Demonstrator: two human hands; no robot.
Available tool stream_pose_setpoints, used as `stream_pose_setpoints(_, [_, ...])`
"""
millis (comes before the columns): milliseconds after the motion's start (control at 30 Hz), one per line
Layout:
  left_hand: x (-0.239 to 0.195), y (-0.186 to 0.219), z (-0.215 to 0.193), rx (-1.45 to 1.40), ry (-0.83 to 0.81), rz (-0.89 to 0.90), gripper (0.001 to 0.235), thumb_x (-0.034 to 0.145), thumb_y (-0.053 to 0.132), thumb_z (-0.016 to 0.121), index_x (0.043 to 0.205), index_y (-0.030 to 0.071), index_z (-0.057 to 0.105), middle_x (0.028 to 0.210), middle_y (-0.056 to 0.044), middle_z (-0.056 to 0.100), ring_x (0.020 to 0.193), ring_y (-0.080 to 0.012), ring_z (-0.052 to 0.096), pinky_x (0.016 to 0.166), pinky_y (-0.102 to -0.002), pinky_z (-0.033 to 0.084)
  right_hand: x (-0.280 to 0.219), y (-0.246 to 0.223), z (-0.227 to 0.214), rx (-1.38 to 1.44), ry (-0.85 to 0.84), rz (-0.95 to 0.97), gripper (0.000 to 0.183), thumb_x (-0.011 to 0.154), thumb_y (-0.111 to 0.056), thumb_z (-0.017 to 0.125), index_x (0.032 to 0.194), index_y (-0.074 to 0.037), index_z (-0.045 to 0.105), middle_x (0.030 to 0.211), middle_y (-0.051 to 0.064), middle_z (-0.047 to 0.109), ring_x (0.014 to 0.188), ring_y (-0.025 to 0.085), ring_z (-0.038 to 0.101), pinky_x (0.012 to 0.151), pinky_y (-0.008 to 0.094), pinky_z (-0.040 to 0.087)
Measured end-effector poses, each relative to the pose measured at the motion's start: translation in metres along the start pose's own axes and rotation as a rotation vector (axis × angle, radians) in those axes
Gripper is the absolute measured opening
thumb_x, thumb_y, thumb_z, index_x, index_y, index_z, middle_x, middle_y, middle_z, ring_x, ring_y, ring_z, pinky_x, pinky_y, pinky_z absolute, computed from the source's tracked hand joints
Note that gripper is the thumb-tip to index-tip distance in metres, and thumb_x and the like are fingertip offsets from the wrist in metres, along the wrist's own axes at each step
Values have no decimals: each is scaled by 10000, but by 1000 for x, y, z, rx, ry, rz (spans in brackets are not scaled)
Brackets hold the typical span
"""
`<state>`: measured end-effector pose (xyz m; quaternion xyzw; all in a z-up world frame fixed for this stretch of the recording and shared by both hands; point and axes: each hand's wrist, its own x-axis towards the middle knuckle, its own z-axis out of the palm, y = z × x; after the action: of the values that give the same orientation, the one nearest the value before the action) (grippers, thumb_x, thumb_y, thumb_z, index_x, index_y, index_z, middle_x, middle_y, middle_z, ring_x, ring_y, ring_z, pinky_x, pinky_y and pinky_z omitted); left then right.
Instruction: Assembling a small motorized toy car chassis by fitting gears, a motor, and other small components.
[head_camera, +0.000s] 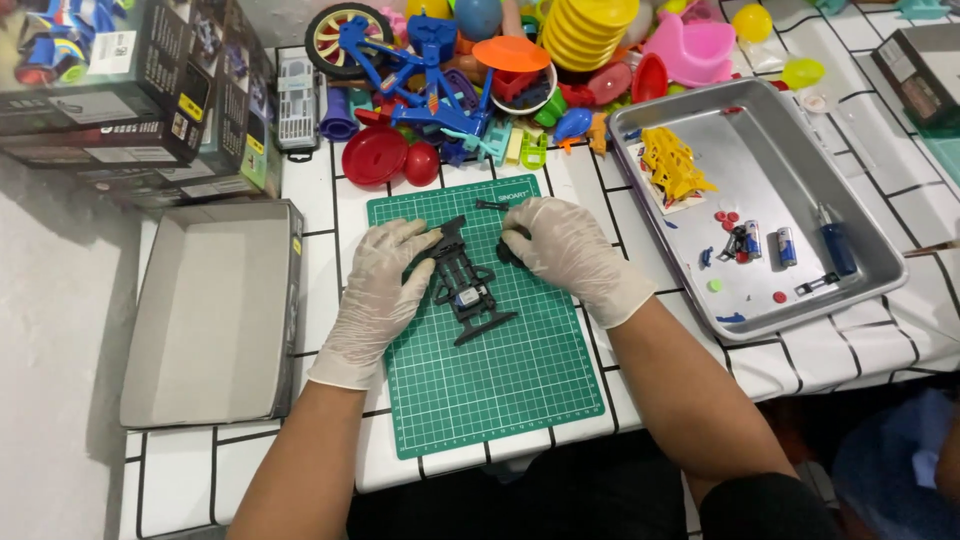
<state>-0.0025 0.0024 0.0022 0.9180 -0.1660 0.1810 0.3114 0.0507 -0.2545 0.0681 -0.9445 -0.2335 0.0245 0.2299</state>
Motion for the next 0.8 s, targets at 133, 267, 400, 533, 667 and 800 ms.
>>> stream_pose_setpoints(133, [2, 8, -7, 6, -1, -21, 311, 933, 217, 709, 1242, 195, 719, 1212, -80, 681, 1270, -263, 556, 1170, -445, 336, 2, 4, -2, 38, 19, 5, 218, 948, -232, 662, 1122, -160, 772, 1123, 70, 761, 1126, 286, 698, 988, 414, 554])
stream_pose_setpoints(267, [-2, 2, -5, 52, 41, -23, 285, 906, 235, 740, 1190, 216, 742, 1154, -54, 675, 1225, -249, 561, 1133, -437, 379, 7, 9, -1, 268, 280, -130, 174, 944, -141, 698, 1100, -161, 771, 1066, 66, 753, 1062, 271, 713, 933, 386, 570])
stream_pose_setpoints(400, [-7, 4, -9, 136, 64, -37, 282, 858, 261, 789, 1138, 235, 760, 1089, -28, 670, 1186, -234, 571, 1120, -437, 386, 13, 9, 10, 491, 441, -223, 191, 946, -104, 720, 1114, -186, 759, 1031, 16, 750, 991, 185, 723, 887, 316, 581])
stream_pose_setpoints(533, [-13, 9, -17, 171, 103, -43, 240, 871, 275, 768, 1108, 232, 769, 1021, -44, 655, 1151, -258, 582, 1085, -464, 397, 11, -2, 14, 603, 411, -169, 204, 958, -31, 674, 1128, -121, 741, 992, 92, 766, 884, 224, 746, 800, 337, 612])
stream_pose_setpoints(667, [-17, 9, -18, 273, 147, -13, 137, 895, 313, 746, 1022, 273, 780, 953, 6, 637, 1104, -212, 590, 1043, -422, 404, 17, 3, 23, 716, 465, -169, 183, 975, 2, 639, 1121, -72, 721, 1053, 158, 750, 911, 268, 750, 778, 363, 638])
stream_pose_setpoints(800, [-15, 21, -17, 275, 219, -7, 156, 890, 332, 776, 1029, 266, 757, 1019, 21, 609, 1141, -219, 557, 1047, -448, 392, 17, 4, 22, 742, 514, -197, 206, 989, 11, 606, 1143, -61, 721, 1097, 182, 736, 962, 294, 738, 759, 375, 654])
